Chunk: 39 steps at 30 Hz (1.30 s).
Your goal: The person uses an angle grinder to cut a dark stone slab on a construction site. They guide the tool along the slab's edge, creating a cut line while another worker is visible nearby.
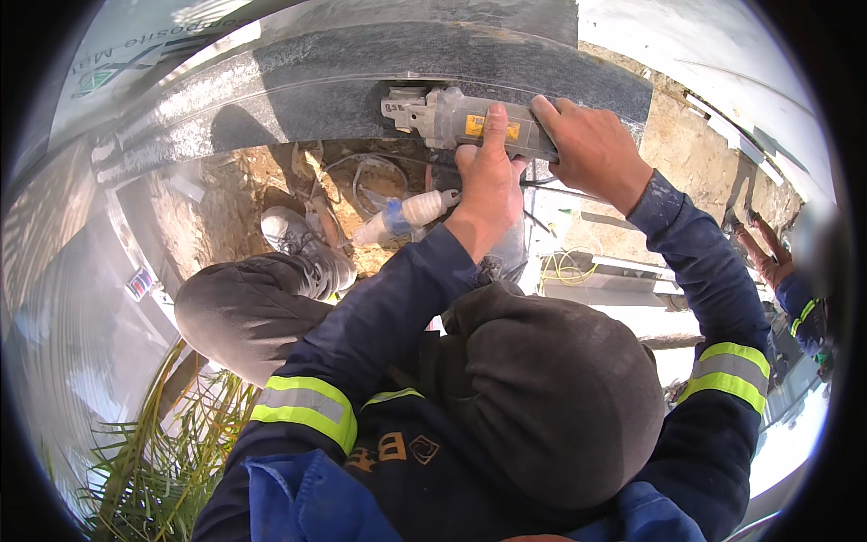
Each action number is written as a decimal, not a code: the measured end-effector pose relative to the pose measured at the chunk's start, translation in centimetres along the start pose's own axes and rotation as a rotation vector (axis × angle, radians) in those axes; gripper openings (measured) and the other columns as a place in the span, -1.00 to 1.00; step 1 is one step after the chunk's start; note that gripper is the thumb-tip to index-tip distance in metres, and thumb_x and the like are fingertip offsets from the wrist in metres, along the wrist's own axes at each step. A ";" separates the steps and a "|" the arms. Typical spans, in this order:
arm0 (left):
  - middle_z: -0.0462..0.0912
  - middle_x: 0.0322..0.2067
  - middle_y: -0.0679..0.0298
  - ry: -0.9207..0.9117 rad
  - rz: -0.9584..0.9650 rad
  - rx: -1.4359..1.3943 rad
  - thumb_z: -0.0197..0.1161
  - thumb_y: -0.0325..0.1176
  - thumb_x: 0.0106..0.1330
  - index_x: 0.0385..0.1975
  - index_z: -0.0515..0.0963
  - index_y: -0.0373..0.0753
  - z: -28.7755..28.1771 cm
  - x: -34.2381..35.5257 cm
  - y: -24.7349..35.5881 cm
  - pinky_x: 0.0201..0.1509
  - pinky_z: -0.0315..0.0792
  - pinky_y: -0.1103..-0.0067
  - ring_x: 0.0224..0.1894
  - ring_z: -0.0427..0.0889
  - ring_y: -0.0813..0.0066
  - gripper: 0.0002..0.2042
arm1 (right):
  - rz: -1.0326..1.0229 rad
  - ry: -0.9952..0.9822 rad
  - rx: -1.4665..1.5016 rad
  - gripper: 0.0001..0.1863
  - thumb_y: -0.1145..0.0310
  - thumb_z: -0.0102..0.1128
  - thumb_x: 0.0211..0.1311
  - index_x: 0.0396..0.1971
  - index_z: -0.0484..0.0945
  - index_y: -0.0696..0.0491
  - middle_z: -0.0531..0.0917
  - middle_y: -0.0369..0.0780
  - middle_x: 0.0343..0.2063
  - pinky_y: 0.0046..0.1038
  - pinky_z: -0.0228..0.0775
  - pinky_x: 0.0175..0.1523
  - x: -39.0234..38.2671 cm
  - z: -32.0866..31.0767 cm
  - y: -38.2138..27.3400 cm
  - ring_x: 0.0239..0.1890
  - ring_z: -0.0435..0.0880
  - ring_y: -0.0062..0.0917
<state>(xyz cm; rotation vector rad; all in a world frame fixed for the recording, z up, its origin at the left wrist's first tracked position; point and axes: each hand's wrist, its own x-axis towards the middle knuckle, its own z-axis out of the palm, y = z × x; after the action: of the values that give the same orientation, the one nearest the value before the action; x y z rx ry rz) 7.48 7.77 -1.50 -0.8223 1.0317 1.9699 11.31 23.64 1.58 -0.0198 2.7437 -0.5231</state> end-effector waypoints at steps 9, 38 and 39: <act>0.47 0.18 0.17 -0.088 -0.038 -0.015 0.43 0.02 0.39 0.25 0.32 -0.29 0.6 -0.7 -0.8 0.51 0.20 0.02 0.30 0.45 0.27 -0.35 | 0.024 -0.028 -0.024 -0.35 0.47 0.44 -0.01 0.14 0.38 0.10 0.63 -0.09 -0.36 -0.13 0.55 -0.27 -1.6 -1.0 0.5 -0.35 0.72 -0.11; 0.53 0.03 0.25 -0.034 -0.045 -0.056 0.42 -0.02 0.41 0.10 0.39 -0.23 1.7 -1.6 -2.7 0.23 0.47 0.26 0.11 0.55 0.45 -0.49 | 0.023 -0.029 -0.070 -0.32 0.42 0.49 -0.03 0.14 0.37 0.06 0.62 -0.11 -0.34 -0.15 0.53 -0.27 -3.4 -1.2 1.7 -0.32 0.72 -0.14; 0.54 0.02 0.25 -0.050 -0.032 -0.055 0.42 -0.02 0.41 0.08 0.40 -0.23 1.7 -1.6 -2.6 0.23 0.47 0.26 0.10 0.55 0.45 -0.51 | 0.025 -0.028 -0.060 -0.32 0.42 0.48 -0.03 0.14 0.38 0.07 0.62 -0.11 -0.34 -0.15 0.53 -0.28 -3.3 -1.2 1.5 -0.33 0.72 -0.14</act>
<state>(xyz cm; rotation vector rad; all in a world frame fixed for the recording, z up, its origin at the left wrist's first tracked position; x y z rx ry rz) 10.19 9.75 -0.44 -0.8104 0.9340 1.9888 14.09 25.75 3.15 -0.0073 2.7274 -0.4305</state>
